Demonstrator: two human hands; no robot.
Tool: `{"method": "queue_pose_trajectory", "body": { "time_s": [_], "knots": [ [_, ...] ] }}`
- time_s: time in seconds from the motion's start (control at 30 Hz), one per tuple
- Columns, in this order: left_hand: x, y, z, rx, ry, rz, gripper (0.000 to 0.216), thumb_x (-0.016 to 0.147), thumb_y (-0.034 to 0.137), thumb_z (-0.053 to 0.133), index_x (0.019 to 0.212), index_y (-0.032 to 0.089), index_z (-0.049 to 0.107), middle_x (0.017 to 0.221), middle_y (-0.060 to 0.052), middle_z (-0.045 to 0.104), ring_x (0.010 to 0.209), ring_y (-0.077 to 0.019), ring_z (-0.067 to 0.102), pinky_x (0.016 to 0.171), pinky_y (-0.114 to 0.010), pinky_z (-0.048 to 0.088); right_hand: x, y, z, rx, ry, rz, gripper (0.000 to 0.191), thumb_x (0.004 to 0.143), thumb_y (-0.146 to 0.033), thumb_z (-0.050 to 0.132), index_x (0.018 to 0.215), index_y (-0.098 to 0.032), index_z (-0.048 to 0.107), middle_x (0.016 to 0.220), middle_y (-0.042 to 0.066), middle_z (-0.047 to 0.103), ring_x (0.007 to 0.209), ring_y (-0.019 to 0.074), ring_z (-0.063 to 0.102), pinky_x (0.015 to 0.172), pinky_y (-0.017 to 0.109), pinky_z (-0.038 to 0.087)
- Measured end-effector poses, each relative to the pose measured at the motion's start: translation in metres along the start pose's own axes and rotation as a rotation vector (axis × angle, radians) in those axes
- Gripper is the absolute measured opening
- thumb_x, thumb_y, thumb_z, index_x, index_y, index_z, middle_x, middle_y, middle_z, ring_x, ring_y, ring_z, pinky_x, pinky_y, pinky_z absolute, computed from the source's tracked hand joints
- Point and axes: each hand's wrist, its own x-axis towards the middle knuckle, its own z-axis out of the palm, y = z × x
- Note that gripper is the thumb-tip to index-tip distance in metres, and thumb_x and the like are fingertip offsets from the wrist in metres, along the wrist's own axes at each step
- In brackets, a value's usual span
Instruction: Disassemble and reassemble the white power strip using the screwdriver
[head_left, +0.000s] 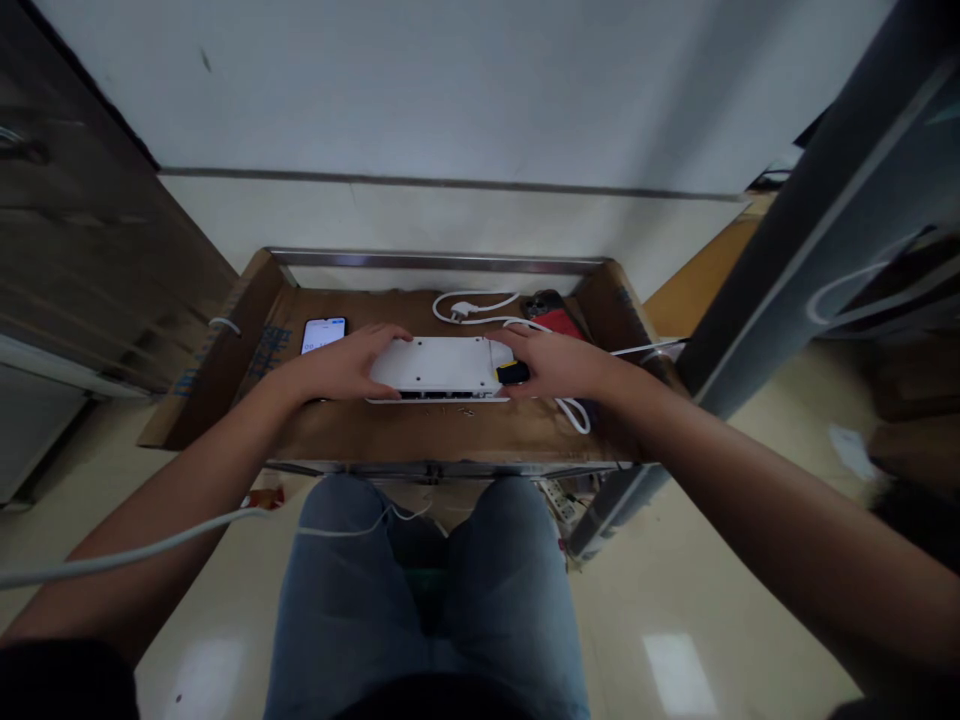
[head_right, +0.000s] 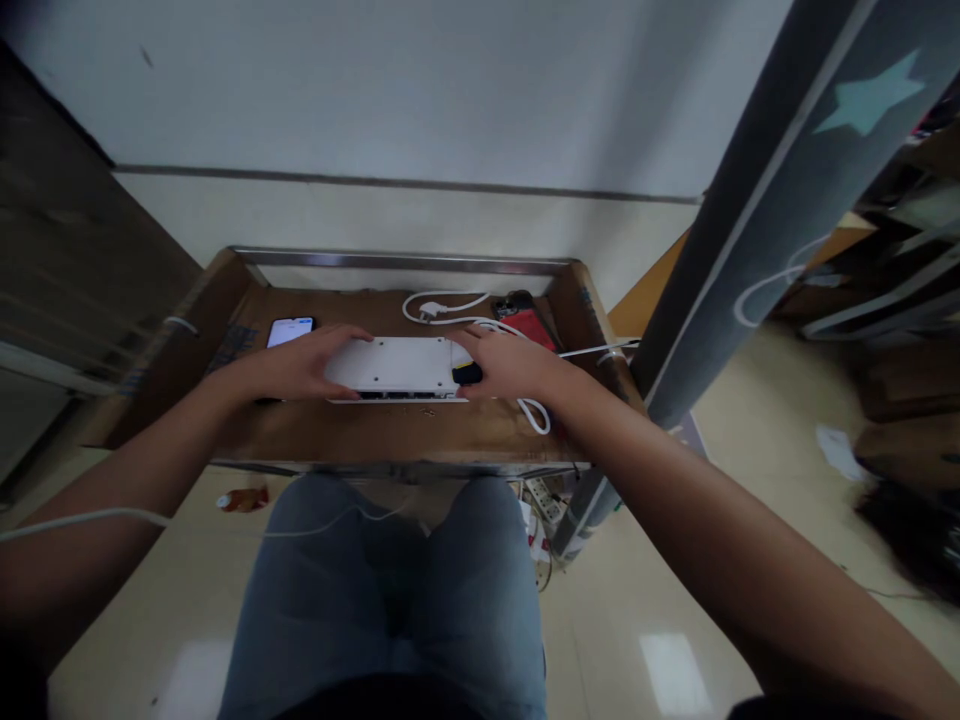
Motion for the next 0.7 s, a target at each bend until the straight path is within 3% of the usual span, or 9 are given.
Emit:
{"method": "queue_pose_trajectory", "body": {
  "time_s": [0.17,0.33,0.7],
  "knots": [
    [-0.007,-0.003,0.005,-0.060,0.034,0.026,0.078,0.084,0.058,0.071,0.145,0.019,0.043,0.151,-0.016,0.052,0.138,-0.0335,0.053,0.116,-0.043,0.042,-0.010,0.000,-0.004,0.025,0.002,-0.001,0.088,0.088,-0.055,0.069,0.160,-0.017,0.035,0.154,0.015,0.050,0.138,0.0269,0.057,0.118,0.042,0.048],
    [-0.004,-0.003,0.012,-0.061,0.035,0.057,0.078,0.084,0.060,0.074,0.143,0.019,0.045,0.149,-0.017,0.053,0.139,-0.0340,0.052,0.117,-0.045,0.041,-0.013,-0.004,0.001,-0.009,-0.040,0.026,0.087,0.085,-0.059,0.071,0.157,-0.021,0.039,0.149,0.015,0.055,0.128,0.0298,0.063,0.108,0.041,0.053],
    [-0.003,-0.003,0.017,-0.064,0.045,0.004,0.086,0.080,0.062,0.076,0.146,0.017,0.045,0.149,-0.017,0.055,0.136,-0.0340,0.055,0.115,-0.043,0.043,-0.006,0.000,0.007,-0.035,-0.080,0.050,0.092,0.084,-0.054,0.074,0.161,-0.022,0.035,0.156,0.018,0.047,0.136,0.0314,0.059,0.114,0.045,0.051]
  ]
}}
